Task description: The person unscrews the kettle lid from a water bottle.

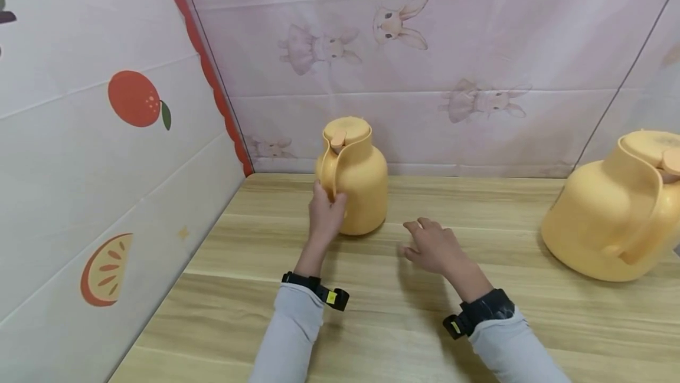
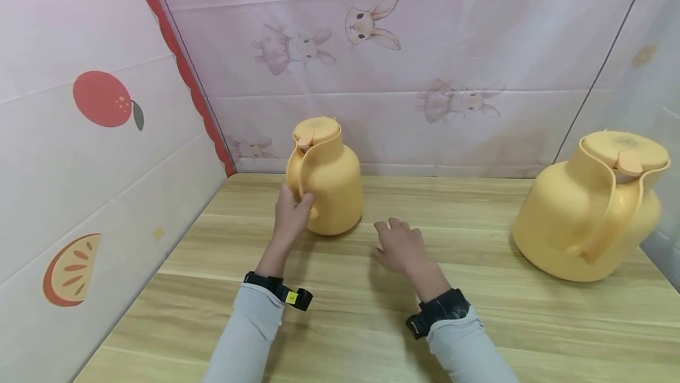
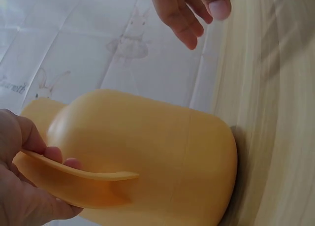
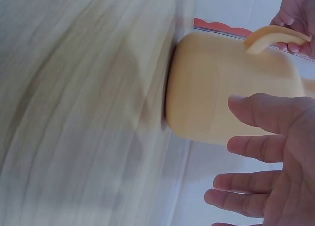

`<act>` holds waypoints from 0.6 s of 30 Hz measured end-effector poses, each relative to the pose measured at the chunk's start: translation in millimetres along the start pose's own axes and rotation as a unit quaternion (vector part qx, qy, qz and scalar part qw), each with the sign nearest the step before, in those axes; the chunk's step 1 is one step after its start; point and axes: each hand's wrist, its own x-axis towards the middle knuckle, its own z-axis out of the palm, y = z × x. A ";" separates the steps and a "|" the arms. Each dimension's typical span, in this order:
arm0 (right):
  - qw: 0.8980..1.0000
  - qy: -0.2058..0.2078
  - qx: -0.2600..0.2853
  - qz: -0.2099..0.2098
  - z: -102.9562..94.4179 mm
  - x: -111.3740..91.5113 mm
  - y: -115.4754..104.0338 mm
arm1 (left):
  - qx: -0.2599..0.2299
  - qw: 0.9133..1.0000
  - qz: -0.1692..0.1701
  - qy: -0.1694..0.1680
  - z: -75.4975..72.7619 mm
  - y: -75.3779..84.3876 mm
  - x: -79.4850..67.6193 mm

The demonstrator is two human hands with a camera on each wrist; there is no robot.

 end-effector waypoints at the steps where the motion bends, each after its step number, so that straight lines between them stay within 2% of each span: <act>1: 1.000 0.000 0.000 -0.001 -1.2 -2.0 1.0 | -0.004 1.000 0.003 0.001 -0.1 -0.4 -0.7; 9: 1.000 0.010 -0.005 -0.009 -8.6 -14.0 8.6 | -0.036 0.998 0.047 0.029 1.6 -3.6 -6.3; 14: 1.000 0.012 0.009 -0.005 -8.6 -18.9 14.0 | -0.044 0.996 0.053 0.051 4.8 -2.9 -10.6; 18: 1.000 0.013 0.023 0.004 -8.0 -22.6 19.4 | -0.051 0.996 0.057 0.053 7.1 -2.9 -13.7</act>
